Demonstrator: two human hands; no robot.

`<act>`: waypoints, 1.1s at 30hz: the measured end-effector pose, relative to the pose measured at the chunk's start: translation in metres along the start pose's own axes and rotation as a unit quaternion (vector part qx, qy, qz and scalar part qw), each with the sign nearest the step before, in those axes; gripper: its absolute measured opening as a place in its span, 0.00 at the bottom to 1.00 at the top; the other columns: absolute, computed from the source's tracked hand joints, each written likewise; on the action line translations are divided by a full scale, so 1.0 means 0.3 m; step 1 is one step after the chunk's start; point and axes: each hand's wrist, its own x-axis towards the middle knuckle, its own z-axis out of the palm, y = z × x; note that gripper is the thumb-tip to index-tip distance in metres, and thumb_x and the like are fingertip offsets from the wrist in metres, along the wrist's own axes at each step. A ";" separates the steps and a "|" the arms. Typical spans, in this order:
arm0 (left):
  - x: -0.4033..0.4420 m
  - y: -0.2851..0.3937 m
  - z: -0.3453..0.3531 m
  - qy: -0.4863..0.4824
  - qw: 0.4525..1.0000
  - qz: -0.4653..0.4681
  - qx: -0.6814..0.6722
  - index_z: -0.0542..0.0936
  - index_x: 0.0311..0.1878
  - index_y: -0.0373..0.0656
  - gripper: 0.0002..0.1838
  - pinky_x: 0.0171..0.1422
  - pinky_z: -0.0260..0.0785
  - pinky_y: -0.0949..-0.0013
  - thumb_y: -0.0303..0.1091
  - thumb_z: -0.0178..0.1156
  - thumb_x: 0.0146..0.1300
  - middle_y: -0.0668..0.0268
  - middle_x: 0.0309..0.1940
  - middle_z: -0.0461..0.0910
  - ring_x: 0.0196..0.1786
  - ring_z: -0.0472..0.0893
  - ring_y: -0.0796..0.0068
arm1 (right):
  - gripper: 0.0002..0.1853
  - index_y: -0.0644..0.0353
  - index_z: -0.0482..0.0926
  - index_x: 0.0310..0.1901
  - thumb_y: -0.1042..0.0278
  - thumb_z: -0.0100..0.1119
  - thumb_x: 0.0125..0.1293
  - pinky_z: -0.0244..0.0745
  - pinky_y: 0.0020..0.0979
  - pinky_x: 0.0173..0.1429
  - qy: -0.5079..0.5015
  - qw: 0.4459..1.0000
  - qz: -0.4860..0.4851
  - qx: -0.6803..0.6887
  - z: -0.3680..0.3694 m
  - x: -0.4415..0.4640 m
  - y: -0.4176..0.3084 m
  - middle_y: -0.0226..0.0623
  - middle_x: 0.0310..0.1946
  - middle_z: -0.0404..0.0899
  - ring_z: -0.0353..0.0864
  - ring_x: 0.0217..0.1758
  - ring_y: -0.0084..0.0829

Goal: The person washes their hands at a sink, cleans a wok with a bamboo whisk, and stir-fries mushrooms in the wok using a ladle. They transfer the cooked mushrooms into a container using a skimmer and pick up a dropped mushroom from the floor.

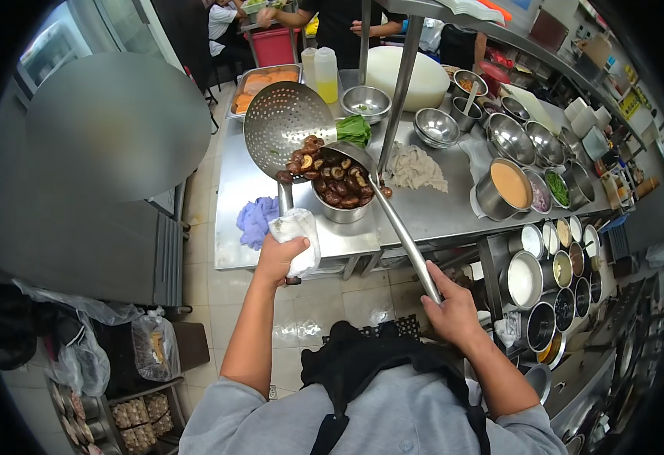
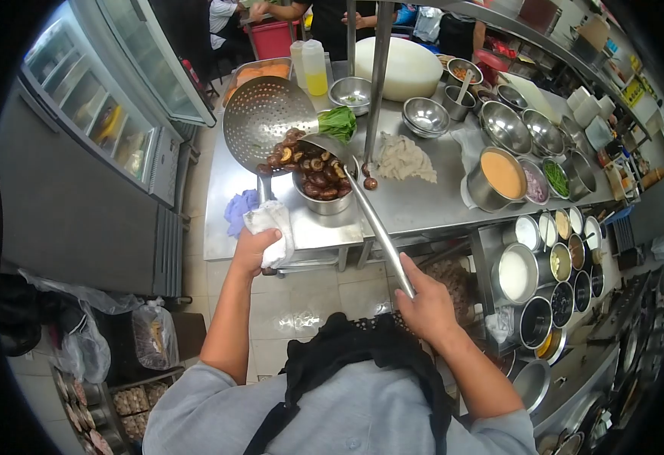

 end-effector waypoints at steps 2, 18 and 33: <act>0.000 0.012 -0.009 0.008 1.000 0.009 0.000 0.76 0.49 0.35 0.20 0.42 0.73 0.69 0.27 0.64 0.50 0.65 0.38 0.80 0.38 0.79 0.75 | 0.32 0.55 0.66 0.65 0.73 0.60 0.55 0.75 0.39 0.50 0.021 0.999 -0.028 0.001 0.008 0.005 0.020 0.55 0.44 0.79 0.80 0.47 0.51; -0.009 0.044 0.060 -0.017 0.988 0.007 0.156 0.78 0.46 0.36 0.20 0.41 0.72 0.69 0.31 0.66 0.47 0.65 0.37 0.81 0.37 0.79 0.76 | 0.36 0.46 0.65 0.66 0.74 0.60 0.52 0.74 0.44 0.34 0.060 0.964 -0.162 -0.204 0.002 0.057 0.083 0.40 0.29 0.73 0.77 0.29 0.46; 0.049 0.000 -0.054 0.041 0.995 0.061 0.066 0.78 0.49 0.36 0.19 0.43 0.72 0.70 0.26 0.63 0.51 0.68 0.38 0.80 0.38 0.78 0.77 | 0.32 0.43 0.70 0.63 0.78 0.53 0.55 0.72 0.42 0.29 0.112 0.935 -0.172 -0.290 -0.025 0.109 0.139 0.38 0.28 0.69 0.75 0.25 0.42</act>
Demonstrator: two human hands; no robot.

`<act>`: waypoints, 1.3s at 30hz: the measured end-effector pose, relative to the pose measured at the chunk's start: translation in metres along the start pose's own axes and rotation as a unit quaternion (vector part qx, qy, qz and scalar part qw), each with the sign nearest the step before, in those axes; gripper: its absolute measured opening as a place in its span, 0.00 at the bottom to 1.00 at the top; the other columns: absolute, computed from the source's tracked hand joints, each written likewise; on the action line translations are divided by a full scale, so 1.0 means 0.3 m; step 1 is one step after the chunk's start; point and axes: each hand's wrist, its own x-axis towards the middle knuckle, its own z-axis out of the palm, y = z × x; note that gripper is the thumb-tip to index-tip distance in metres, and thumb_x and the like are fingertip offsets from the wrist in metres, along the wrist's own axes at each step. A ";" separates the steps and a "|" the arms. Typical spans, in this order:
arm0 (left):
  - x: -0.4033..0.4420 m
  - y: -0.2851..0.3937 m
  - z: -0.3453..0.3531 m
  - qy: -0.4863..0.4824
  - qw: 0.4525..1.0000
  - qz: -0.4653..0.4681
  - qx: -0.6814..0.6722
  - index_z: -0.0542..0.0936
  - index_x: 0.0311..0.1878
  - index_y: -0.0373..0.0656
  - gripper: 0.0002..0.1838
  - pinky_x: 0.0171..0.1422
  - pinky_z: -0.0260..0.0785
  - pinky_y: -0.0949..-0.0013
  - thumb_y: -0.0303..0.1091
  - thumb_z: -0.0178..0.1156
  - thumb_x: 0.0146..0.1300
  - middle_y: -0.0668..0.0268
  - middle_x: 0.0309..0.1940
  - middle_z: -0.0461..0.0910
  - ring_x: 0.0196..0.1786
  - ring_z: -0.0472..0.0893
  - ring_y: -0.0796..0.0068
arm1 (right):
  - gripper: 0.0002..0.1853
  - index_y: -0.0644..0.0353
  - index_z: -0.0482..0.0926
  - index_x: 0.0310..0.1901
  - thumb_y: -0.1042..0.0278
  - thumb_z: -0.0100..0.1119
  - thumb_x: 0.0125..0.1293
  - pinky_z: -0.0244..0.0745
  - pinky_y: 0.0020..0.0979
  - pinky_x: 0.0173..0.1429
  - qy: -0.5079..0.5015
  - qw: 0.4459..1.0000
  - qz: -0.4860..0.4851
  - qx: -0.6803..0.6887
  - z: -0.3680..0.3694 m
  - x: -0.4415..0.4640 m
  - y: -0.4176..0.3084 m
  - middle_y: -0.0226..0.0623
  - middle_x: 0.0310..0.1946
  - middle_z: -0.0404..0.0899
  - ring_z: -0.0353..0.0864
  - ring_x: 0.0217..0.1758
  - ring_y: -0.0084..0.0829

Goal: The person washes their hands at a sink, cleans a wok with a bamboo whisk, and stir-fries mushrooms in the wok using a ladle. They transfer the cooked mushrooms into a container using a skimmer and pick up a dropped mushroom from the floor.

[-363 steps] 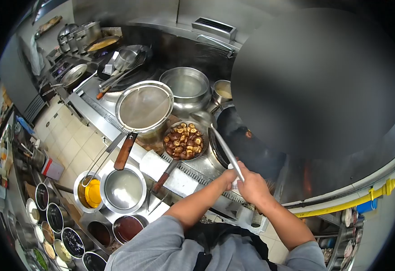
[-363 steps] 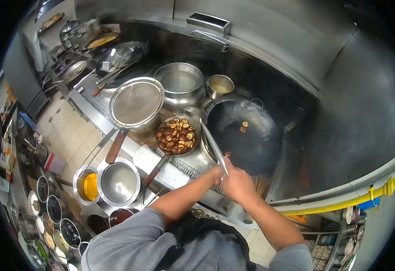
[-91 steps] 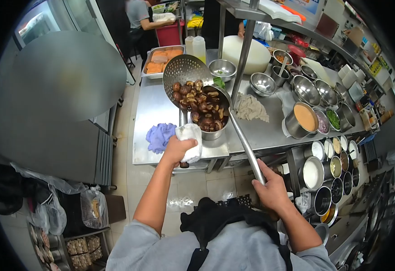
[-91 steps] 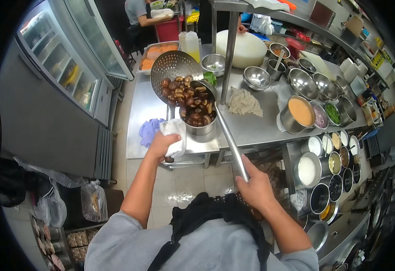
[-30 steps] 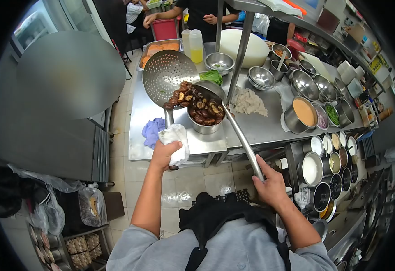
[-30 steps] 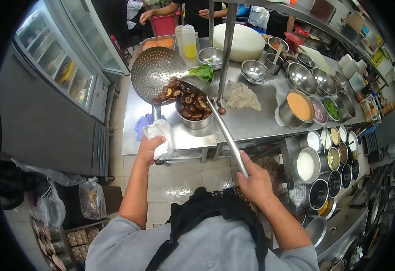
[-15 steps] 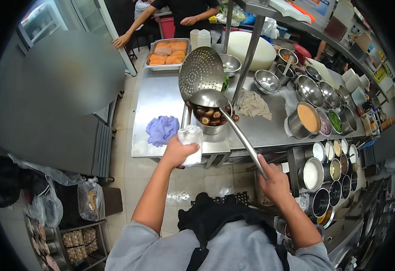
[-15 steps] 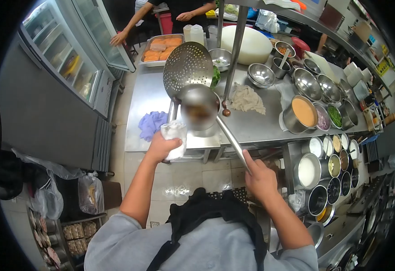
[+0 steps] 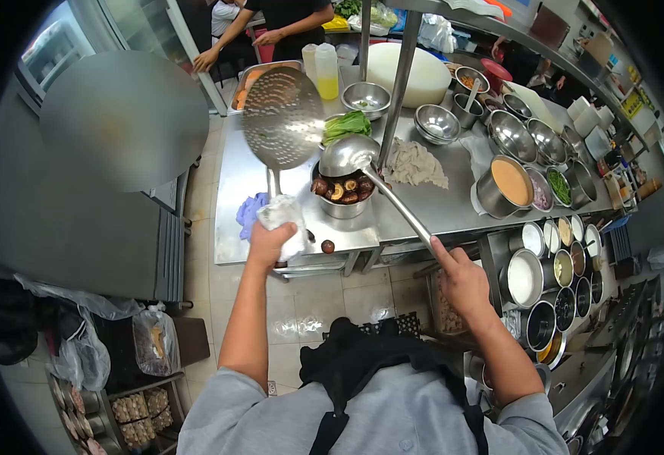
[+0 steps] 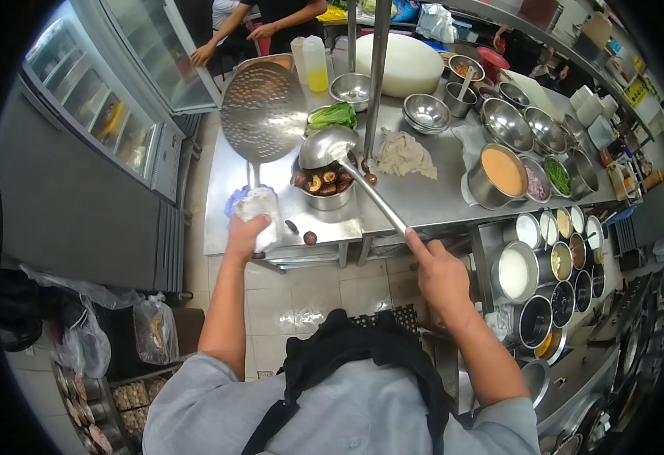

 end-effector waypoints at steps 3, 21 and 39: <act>-0.064 -0.013 -0.117 0.017 0.999 0.002 -0.027 0.75 0.52 0.35 0.22 0.45 0.73 0.70 0.25 0.62 0.51 0.66 0.41 0.79 0.40 0.78 0.75 | 0.32 0.46 0.69 0.63 0.79 0.55 0.54 0.72 0.42 0.29 0.001 1.000 -0.011 0.014 0.000 -0.020 0.001 0.38 0.29 0.70 0.76 0.25 0.42; -1.019 -0.566 -0.109 0.118 0.808 -0.477 -0.325 0.73 0.50 0.37 0.24 0.35 0.77 0.63 0.42 0.60 0.52 0.58 0.34 0.80 0.32 0.81 0.64 | 0.35 0.59 0.67 0.65 0.82 0.59 0.52 0.72 0.32 0.36 -0.223 0.948 -0.072 0.213 -0.055 -0.223 0.049 0.42 0.25 0.72 0.75 0.27 0.38; -0.875 0.244 0.005 0.085 0.953 -0.265 -0.117 0.75 0.51 0.34 0.25 0.44 0.75 0.67 0.30 0.64 0.46 0.59 0.38 0.80 0.37 0.81 0.68 | 0.36 0.47 0.67 0.65 0.75 0.63 0.50 0.75 0.40 0.34 -0.104 0.950 -0.199 0.217 -0.142 -0.100 0.091 0.39 0.28 0.72 0.76 0.29 0.44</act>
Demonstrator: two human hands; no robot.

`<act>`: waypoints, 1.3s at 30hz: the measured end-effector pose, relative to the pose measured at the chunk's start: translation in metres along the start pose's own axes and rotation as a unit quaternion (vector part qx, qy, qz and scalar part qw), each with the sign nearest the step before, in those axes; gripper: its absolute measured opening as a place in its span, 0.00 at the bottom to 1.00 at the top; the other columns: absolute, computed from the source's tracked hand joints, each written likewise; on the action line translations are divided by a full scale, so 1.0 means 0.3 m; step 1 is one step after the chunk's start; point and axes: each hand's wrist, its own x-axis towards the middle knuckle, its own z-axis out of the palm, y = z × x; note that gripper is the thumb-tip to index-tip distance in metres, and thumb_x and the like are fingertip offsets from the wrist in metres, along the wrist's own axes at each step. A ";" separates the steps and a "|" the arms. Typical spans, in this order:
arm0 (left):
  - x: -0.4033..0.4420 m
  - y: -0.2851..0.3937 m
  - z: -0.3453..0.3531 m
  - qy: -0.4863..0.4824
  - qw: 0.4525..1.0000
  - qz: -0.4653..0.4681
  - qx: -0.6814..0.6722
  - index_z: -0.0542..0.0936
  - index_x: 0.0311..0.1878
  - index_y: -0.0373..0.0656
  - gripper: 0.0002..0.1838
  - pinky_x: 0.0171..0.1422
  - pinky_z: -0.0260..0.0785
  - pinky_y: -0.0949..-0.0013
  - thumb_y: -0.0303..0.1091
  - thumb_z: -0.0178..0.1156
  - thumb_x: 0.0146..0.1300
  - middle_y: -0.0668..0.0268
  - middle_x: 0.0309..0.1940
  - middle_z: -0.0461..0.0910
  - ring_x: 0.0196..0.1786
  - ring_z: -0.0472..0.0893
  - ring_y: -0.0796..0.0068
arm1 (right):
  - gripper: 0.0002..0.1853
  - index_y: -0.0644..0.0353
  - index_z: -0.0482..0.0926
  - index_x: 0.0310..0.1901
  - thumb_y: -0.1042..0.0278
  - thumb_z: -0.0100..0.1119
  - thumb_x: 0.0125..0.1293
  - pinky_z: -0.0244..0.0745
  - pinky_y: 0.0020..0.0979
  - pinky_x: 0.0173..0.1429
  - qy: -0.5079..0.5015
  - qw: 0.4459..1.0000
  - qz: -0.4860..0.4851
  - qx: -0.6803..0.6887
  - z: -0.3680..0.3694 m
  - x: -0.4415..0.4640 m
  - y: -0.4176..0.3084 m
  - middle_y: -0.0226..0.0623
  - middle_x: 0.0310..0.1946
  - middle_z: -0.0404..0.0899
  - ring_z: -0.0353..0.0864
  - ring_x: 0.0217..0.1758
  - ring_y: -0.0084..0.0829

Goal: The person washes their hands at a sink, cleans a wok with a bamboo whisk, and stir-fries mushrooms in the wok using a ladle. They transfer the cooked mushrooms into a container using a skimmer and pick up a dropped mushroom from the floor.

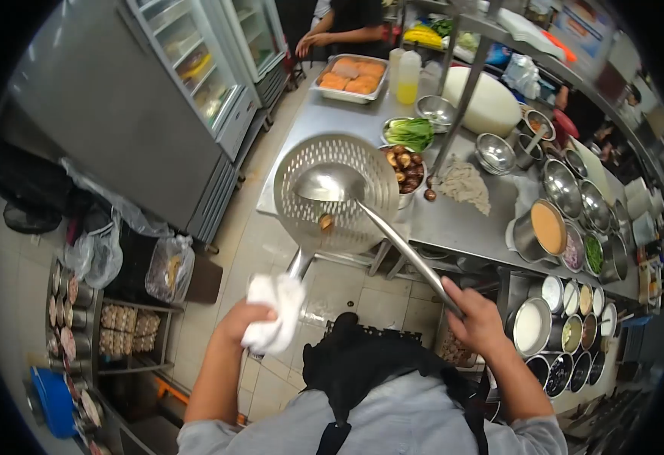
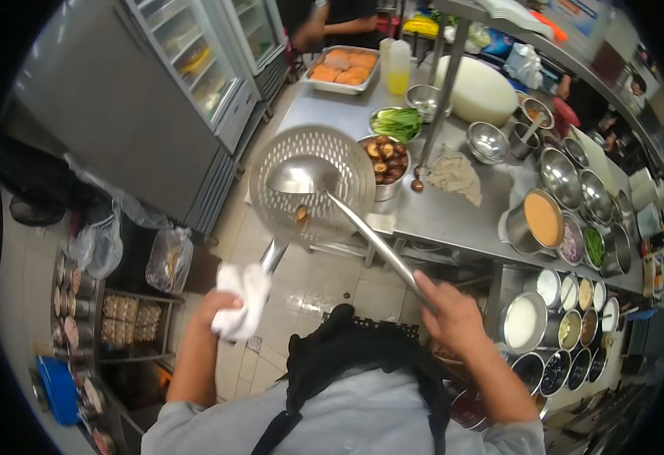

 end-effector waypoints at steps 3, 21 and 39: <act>0.196 0.110 0.167 -0.015 0.991 0.118 0.066 0.77 0.46 0.34 0.20 0.36 0.74 0.69 0.32 0.63 0.50 0.63 0.34 0.80 0.32 0.80 0.72 | 0.35 0.39 0.68 0.63 0.76 0.61 0.51 0.73 0.43 0.29 0.046 0.995 0.019 -0.084 -0.024 0.033 0.025 0.37 0.28 0.71 0.76 0.26 0.44; 0.064 -0.057 -0.441 0.006 0.997 -0.072 0.042 0.75 0.50 0.31 0.28 0.46 0.76 0.64 0.29 0.65 0.42 0.57 0.38 0.81 0.38 0.82 0.64 | 0.32 0.60 0.69 0.63 0.80 0.58 0.52 0.73 0.32 0.54 0.067 0.932 0.350 -0.062 -0.026 -0.295 0.046 0.52 0.47 0.79 0.81 0.49 0.39; 0.222 0.043 -0.438 -0.139 0.967 -0.200 -0.081 0.73 0.53 0.29 0.30 0.44 0.77 0.64 0.32 0.61 0.44 0.55 0.37 0.81 0.37 0.82 0.63 | 0.29 0.47 0.57 0.71 0.59 0.49 0.70 0.58 0.25 0.13 0.030 0.651 0.457 0.605 0.009 0.248 -0.195 0.33 0.20 0.67 0.60 0.11 0.22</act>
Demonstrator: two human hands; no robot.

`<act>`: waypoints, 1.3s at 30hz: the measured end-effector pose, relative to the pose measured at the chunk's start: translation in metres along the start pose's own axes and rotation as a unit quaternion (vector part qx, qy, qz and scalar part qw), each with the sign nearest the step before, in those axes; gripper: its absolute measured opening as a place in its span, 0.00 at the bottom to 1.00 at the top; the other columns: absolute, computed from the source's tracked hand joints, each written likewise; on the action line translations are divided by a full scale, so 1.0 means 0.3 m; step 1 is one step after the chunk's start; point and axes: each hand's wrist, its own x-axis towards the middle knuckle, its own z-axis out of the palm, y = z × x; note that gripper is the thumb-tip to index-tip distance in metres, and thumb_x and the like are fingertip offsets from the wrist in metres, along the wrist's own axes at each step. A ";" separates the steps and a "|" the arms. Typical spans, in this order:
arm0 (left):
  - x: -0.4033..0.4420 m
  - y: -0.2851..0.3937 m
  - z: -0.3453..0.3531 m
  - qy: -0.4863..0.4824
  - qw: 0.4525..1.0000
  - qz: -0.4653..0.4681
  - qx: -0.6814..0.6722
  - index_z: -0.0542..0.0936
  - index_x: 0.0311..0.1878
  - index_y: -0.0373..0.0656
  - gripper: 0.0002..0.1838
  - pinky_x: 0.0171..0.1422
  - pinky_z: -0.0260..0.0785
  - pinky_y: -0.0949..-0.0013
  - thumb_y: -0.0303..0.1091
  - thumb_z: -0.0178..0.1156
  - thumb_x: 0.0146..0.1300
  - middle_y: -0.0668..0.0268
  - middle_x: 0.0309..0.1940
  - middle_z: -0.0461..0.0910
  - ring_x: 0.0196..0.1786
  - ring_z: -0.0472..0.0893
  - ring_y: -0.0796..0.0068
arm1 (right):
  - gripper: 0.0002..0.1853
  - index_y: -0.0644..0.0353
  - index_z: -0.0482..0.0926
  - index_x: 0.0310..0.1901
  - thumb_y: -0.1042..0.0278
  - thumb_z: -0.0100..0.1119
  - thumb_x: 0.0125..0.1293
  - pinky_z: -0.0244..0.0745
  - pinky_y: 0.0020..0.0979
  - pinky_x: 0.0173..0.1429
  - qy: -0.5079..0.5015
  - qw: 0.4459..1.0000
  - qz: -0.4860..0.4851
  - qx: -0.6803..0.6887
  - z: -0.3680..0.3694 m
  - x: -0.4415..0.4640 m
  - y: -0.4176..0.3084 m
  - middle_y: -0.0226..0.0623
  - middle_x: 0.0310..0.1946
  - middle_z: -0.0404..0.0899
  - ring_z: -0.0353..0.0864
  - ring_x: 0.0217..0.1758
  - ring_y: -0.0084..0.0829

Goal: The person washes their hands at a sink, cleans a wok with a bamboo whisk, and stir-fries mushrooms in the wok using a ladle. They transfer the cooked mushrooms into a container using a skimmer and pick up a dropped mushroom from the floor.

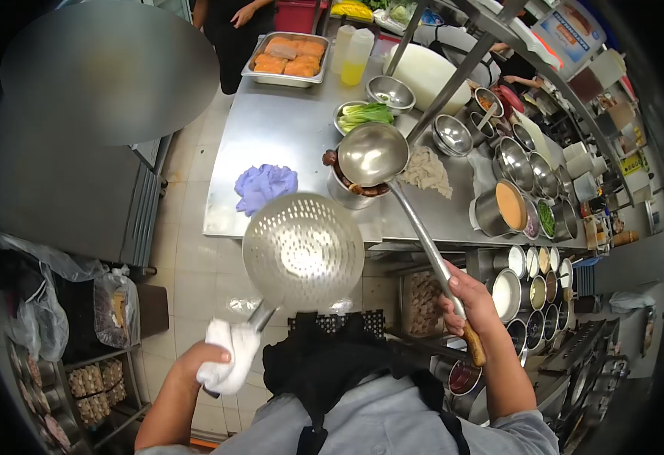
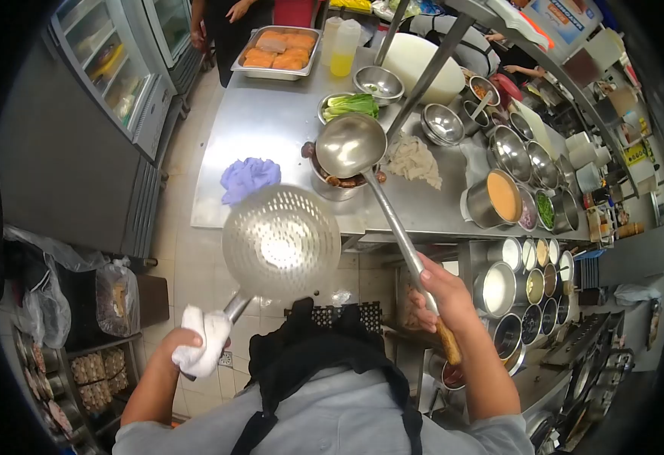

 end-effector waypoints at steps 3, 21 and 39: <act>0.043 0.127 0.060 -0.032 0.999 0.010 -0.024 0.73 0.53 0.29 0.28 0.41 0.78 0.63 0.33 0.60 0.47 0.55 0.36 0.81 0.35 0.82 0.62 | 0.28 0.48 0.59 0.70 0.62 0.51 0.69 0.58 0.24 0.13 0.023 1.000 0.004 0.015 0.018 0.003 0.021 0.33 0.20 0.67 0.62 0.11 0.22; 0.122 0.056 0.095 -0.133 0.987 -0.079 -0.045 0.69 0.56 0.30 0.32 0.39 0.78 0.64 0.39 0.59 0.48 0.49 0.38 0.80 0.37 0.83 0.60 | 0.29 0.48 0.67 0.65 0.67 0.58 0.60 0.76 0.41 0.46 0.317 0.754 -0.170 -0.550 -0.153 0.057 0.144 0.51 0.43 0.80 0.81 0.41 0.50; 0.483 -0.506 0.363 -0.159 0.982 -0.065 -0.077 0.69 0.57 0.46 0.27 0.29 0.71 0.62 0.44 0.56 0.54 0.46 0.39 0.75 0.33 0.77 0.56 | 0.31 0.44 0.69 0.64 0.69 0.61 0.56 0.74 0.45 0.33 0.225 0.634 -0.265 -0.690 -0.345 -0.325 0.508 0.46 0.28 0.75 0.78 0.28 0.49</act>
